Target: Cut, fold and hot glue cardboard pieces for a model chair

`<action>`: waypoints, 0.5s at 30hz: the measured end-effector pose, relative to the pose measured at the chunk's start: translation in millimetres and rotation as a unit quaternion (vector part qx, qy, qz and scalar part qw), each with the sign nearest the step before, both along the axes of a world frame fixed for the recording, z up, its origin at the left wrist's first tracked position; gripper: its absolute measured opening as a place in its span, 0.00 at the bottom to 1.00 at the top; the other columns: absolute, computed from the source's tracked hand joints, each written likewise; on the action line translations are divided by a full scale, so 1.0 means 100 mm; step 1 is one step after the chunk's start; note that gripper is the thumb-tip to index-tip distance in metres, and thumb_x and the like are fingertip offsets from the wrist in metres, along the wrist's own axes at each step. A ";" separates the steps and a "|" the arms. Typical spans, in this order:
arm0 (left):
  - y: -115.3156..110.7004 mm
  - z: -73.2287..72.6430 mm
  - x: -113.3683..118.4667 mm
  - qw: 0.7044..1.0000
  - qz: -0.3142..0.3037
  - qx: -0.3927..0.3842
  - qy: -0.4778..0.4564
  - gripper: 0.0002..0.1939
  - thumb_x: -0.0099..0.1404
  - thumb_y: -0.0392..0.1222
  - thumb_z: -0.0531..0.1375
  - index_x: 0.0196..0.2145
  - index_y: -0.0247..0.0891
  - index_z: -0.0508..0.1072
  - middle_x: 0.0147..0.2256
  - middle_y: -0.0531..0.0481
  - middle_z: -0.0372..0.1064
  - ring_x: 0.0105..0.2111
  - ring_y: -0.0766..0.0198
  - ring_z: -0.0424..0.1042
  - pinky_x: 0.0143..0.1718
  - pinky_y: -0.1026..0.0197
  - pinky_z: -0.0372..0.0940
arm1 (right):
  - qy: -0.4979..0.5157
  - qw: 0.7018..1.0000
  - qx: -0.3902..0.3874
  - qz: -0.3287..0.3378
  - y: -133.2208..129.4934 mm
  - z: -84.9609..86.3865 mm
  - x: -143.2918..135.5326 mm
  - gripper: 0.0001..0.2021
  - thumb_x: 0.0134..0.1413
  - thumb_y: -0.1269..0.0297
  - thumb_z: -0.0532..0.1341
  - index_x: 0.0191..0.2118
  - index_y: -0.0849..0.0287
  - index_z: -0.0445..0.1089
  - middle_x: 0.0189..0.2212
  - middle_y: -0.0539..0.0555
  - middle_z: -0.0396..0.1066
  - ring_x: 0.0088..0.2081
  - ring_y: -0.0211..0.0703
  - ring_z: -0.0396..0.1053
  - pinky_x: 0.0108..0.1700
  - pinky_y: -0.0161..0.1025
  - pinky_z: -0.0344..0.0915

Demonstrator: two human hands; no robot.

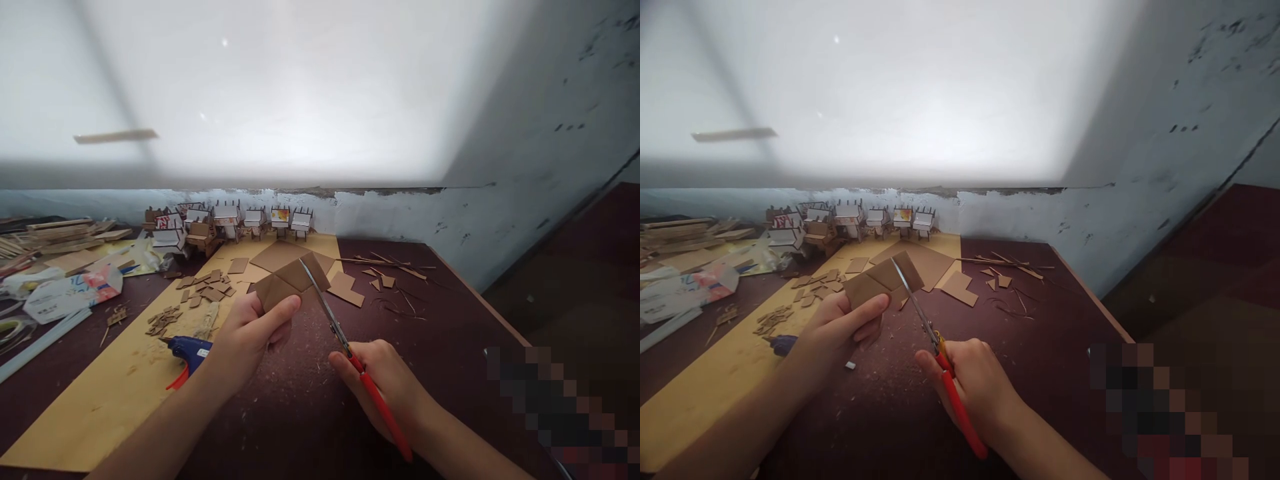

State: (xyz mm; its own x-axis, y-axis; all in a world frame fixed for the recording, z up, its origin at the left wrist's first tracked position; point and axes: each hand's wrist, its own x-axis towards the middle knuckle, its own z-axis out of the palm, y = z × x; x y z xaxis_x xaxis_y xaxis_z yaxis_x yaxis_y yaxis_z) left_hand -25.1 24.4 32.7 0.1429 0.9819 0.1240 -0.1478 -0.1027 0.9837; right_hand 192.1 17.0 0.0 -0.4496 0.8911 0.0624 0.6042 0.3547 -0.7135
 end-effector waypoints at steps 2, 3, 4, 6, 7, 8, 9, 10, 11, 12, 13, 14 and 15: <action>0.00 0.01 0.00 1.000 -0.003 0.000 -0.004 0.24 0.68 0.50 0.63 0.21 0.39 0.59 0.17 0.60 0.49 0.18 0.72 0.51 0.20 0.65 0.50 | 0.003 1.000 -0.009 -0.001 -0.01 0.01 0.01 0.29 0.66 0.42 0.55 0.20 0.56 0.50 0.17 0.43 0.48 0.21 0.35 0.46 0.24 0.36 0.44; -0.01 0.01 0.00 1.000 -0.003 0.001 -0.005 0.23 0.68 0.50 0.63 0.21 0.39 0.59 0.17 0.60 0.49 0.18 0.72 0.51 0.20 0.65 0.50 | 0.006 1.000 -0.013 0.000 -0.02 0.03 0.01 0.28 0.67 0.42 0.54 0.20 0.56 0.53 0.17 0.44 0.50 0.21 0.35 0.48 0.25 0.36 0.45; -0.01 0.02 -0.01 1.000 -0.003 0.001 -0.003 0.23 0.68 0.50 0.63 0.21 0.39 0.60 0.17 0.60 0.49 0.18 0.72 0.51 0.20 0.65 0.49 | 0.010 1.000 -0.016 0.002 -0.03 0.04 0.01 0.28 0.67 0.43 0.53 0.21 0.56 0.57 0.18 0.45 0.53 0.21 0.36 0.50 0.25 0.36 0.47; -0.03 0.01 -0.01 1.000 -0.008 -0.003 0.013 0.24 0.69 0.50 0.62 0.21 0.38 0.60 0.17 0.59 0.51 0.18 0.72 0.51 0.20 0.65 0.48 | 0.017 1.000 -0.019 0.001 -0.06 0.07 0.02 0.27 0.68 0.43 0.52 0.23 0.57 0.64 0.19 0.47 0.59 0.22 0.37 0.54 0.26 0.36 0.49; -0.04 0.00 -0.01 1.000 -0.012 -0.008 0.023 0.24 0.69 0.50 0.62 0.20 0.38 0.60 0.16 0.58 0.52 0.18 0.72 0.52 0.20 0.64 0.48 | 0.023 1.000 -0.019 0.000 -0.08 0.09 0.02 0.27 0.68 0.43 0.51 0.25 0.57 0.66 0.20 0.47 0.61 0.23 0.38 0.56 0.26 0.36 0.49; -0.05 -0.01 -0.01 0.999 -0.017 -0.012 0.031 0.25 0.69 0.51 0.62 0.19 0.38 0.59 0.16 0.58 0.52 0.18 0.72 0.52 0.20 0.64 0.47 | 0.028 0.999 -0.020 -0.002 -0.09 0.10 0.01 0.27 0.68 0.42 0.50 0.26 0.57 0.67 0.21 0.48 0.62 0.23 0.38 0.57 0.26 0.36 0.50; -0.06 -0.02 -0.01 0.999 -0.023 -0.018 0.037 0.26 0.69 0.51 0.62 0.19 0.38 0.59 0.17 0.57 0.53 0.18 0.72 0.52 0.20 0.64 0.47 | 0.032 0.999 -0.020 -0.002 -0.10 0.11 0.01 0.27 0.69 0.42 0.49 0.27 0.57 0.68 0.22 0.48 0.63 0.24 0.39 0.57 0.26 0.36 0.50; -0.07 -0.03 0.00 0.999 -0.026 -0.023 0.041 0.26 0.69 0.52 0.63 0.19 0.38 0.60 0.17 0.57 0.53 0.18 0.72 0.53 0.20 0.64 0.46 | 0.034 0.999 -0.021 -0.002 -0.11 0.12 0.01 0.27 0.69 0.42 0.49 0.28 0.57 0.67 0.22 0.48 0.63 0.24 0.39 0.57 0.26 0.36 0.50; -0.08 -0.04 0.00 0.998 -0.024 -0.028 0.041 0.26 0.68 0.53 0.63 0.19 0.38 0.60 0.17 0.57 0.53 0.18 0.72 0.53 0.20 0.64 0.46 | 0.034 0.999 -0.022 -0.001 -0.12 0.12 0.01 0.27 0.70 0.43 0.48 0.28 0.57 0.66 0.22 0.48 0.63 0.24 0.39 0.57 0.26 0.36 0.50; -0.08 -0.05 0.01 0.998 -0.022 -0.031 0.040 0.26 0.68 0.53 0.64 0.20 0.38 0.60 0.17 0.58 0.53 0.18 0.72 0.52 0.20 0.63 0.46 | 0.030 0.999 -0.022 0.000 -0.12 0.12 0.01 0.27 0.69 0.43 0.48 0.27 0.57 0.65 0.22 0.48 0.62 0.24 0.38 0.56 0.26 0.36 0.50; -0.09 -0.05 0.02 0.999 -0.021 -0.033 0.038 0.26 0.68 0.54 0.64 0.20 0.38 0.61 0.17 0.58 0.53 0.18 0.72 0.52 0.20 0.63 0.46 | 0.021 1.000 -0.019 -0.001 -0.11 0.11 0.01 0.26 0.69 0.42 0.49 0.25 0.56 0.62 0.21 0.47 0.60 0.23 0.38 0.54 0.25 0.36 0.49; -0.09 -0.05 0.03 0.999 -0.021 -0.034 0.035 0.25 0.68 0.54 0.64 0.20 0.38 0.61 0.17 0.58 0.53 0.18 0.72 0.52 0.20 0.63 0.46 | 0.009 1.000 -0.013 -0.004 -0.10 0.10 0.01 0.26 0.68 0.42 0.50 0.24 0.56 0.59 0.20 0.46 0.58 0.23 0.37 0.52 0.25 0.36 0.47; -0.09 -0.05 0.04 0.999 -0.023 -0.034 0.032 0.25 0.68 0.54 0.64 0.20 0.38 0.61 0.17 0.58 0.53 0.18 0.72 0.52 0.20 0.63 0.46 | -0.005 1.000 -0.005 -0.010 -0.09 0.08 0.01 0.27 0.67 0.41 0.51 0.23 0.56 0.55 0.19 0.46 0.55 0.22 0.37 0.50 0.25 0.36 0.46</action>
